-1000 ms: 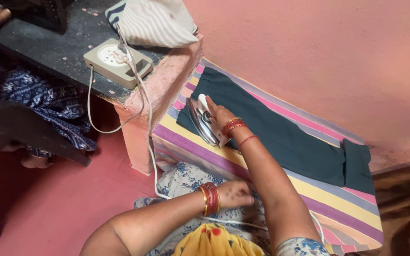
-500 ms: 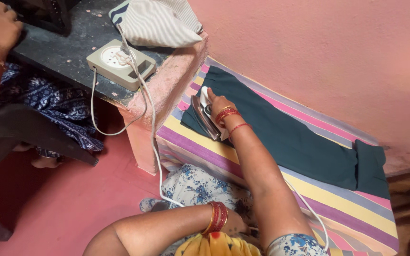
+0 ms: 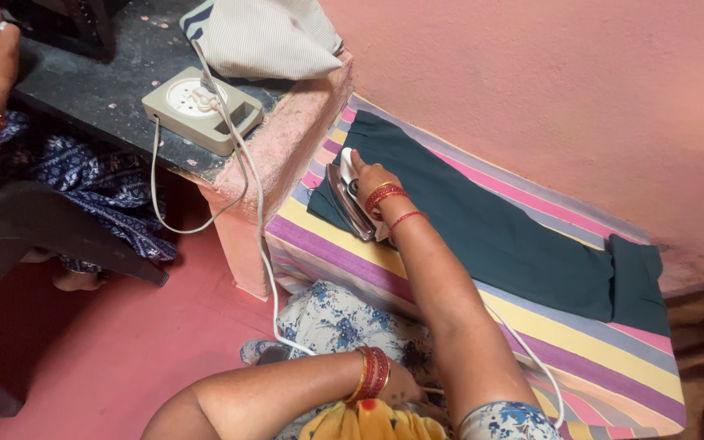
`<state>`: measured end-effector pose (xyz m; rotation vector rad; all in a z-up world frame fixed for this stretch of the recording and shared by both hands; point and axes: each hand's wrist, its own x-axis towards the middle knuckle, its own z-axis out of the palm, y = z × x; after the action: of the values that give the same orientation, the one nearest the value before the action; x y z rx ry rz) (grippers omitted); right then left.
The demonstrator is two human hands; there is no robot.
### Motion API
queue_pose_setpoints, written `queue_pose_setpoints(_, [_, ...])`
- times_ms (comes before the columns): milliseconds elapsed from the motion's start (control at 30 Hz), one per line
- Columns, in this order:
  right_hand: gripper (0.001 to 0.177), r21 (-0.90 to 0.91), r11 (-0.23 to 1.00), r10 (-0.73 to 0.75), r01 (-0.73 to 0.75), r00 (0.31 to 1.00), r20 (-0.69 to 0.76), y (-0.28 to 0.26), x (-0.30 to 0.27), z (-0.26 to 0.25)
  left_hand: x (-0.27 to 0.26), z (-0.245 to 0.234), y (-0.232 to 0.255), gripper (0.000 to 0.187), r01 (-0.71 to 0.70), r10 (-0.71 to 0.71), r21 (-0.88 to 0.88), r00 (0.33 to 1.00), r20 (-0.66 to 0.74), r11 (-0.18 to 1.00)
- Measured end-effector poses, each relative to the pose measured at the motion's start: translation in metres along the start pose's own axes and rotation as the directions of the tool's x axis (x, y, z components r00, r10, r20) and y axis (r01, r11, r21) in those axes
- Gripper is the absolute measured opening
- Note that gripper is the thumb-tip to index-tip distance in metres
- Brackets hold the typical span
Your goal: The person irons a dark green pair of trousers laid out on a striped ironing board. They use a white electric iron to smooth the fabric, moving it back and forth across the legs and waist area. The person adjusts the trousers with their hands to ensure even coverage and then folds the garment after ironing.
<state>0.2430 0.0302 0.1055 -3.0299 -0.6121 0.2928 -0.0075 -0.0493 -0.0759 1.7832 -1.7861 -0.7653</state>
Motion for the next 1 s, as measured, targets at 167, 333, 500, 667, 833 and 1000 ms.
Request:
queue_pose_setpoints(167, [0.086,0.033,0.999,0.01,-0.008,0.999,-0.039,0.0,0.002,0.004,-0.019,-0.003,0.004,0.054,-0.067,0.089,0.104,0.971,-0.224,0.992])
queue_pose_setpoints(333, [0.096,0.118,0.993,-0.008,0.003,0.999,0.039,0.009,-0.014,0.001,-0.025,-0.006,-0.004,0.082,0.075,-0.079,-0.032,0.989,-0.125,0.997])
queue_pose_setpoints(500, [0.07,0.212,0.973,-0.073,0.091,0.993,-0.091,0.018,-0.046,0.001,-0.029,-0.005,-0.003,0.078,0.34,-0.344,-0.077,0.938,-0.043,0.937])
queue_pose_setpoints(667, [0.069,0.237,0.97,-0.023,0.05,0.993,-0.118,0.001,-0.062,0.007,-0.03,-0.005,0.0,0.078,0.405,-0.406,-0.071,0.914,-0.004,0.912])
queue_pose_setpoints(833, [0.07,0.104,0.993,-0.042,0.057,0.989,-0.141,-0.026,-0.057,0.019,-0.031,-0.006,-0.004,0.076,0.37,-0.372,-0.067,0.928,-0.03,0.927])
queue_pose_setpoints(1000, [0.068,0.076,0.987,-0.129,0.141,0.981,-0.142,-0.021,-0.063,0.019,-0.035,-0.008,0.001,0.074,0.373,-0.378,-0.093,0.925,-0.044,0.923])
